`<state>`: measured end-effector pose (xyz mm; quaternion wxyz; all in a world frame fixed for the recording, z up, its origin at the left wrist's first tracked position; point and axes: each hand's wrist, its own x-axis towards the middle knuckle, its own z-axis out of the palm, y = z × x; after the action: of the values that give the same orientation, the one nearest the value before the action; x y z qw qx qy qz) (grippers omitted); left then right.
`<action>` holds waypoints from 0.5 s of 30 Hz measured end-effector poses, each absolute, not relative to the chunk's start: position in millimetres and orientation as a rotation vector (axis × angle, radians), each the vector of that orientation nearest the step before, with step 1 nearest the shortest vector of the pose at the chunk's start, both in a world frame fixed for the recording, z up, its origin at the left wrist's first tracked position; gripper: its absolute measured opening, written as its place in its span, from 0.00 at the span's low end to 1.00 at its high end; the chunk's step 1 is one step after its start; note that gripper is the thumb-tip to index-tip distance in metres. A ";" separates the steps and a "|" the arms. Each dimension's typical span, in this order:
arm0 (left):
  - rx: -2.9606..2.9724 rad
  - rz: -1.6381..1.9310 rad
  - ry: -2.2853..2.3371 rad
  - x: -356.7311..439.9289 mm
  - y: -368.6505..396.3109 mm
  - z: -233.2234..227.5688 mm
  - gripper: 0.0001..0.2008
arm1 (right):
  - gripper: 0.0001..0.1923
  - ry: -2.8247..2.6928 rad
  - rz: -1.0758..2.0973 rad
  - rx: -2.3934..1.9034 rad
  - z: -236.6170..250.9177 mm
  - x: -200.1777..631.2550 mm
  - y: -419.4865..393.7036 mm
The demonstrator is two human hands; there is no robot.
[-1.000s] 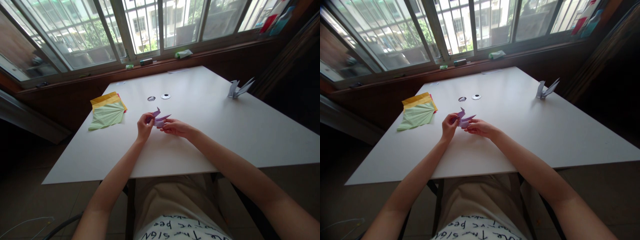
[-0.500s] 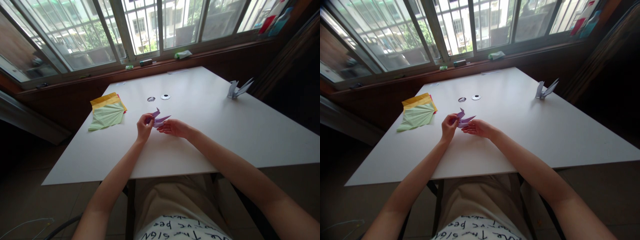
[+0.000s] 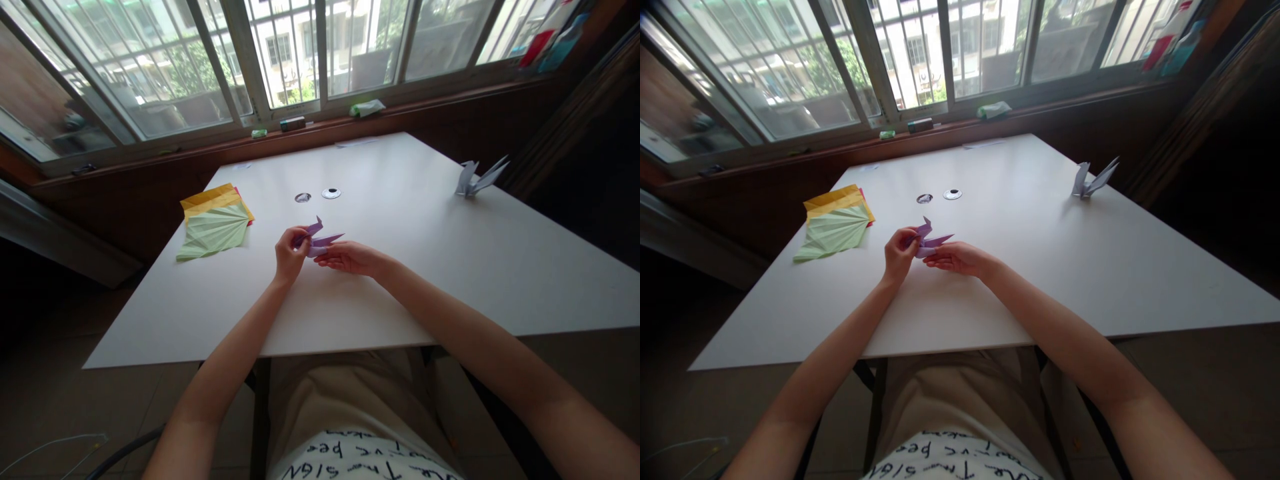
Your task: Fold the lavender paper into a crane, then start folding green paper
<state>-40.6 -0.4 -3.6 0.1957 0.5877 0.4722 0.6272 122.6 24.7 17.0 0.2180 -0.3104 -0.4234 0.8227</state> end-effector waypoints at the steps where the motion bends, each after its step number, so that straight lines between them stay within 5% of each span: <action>1: 1.647 1.754 1.325 -40.4 -0.4 -3.5 0.03 | 0.09 -1.177 2.267 -0.854 16.8 122.4 24.5; 15: 1.627 1.653 1.430 -40.8 1.0 -4.8 0.03 | 0.05 -1.310 2.131 -0.898 17.1 120.8 19.5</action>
<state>-40.8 1.0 -4.8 0.2066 0.5842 0.5135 0.5936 120.8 19.5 17.1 0.2396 -0.3279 -0.4787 0.7784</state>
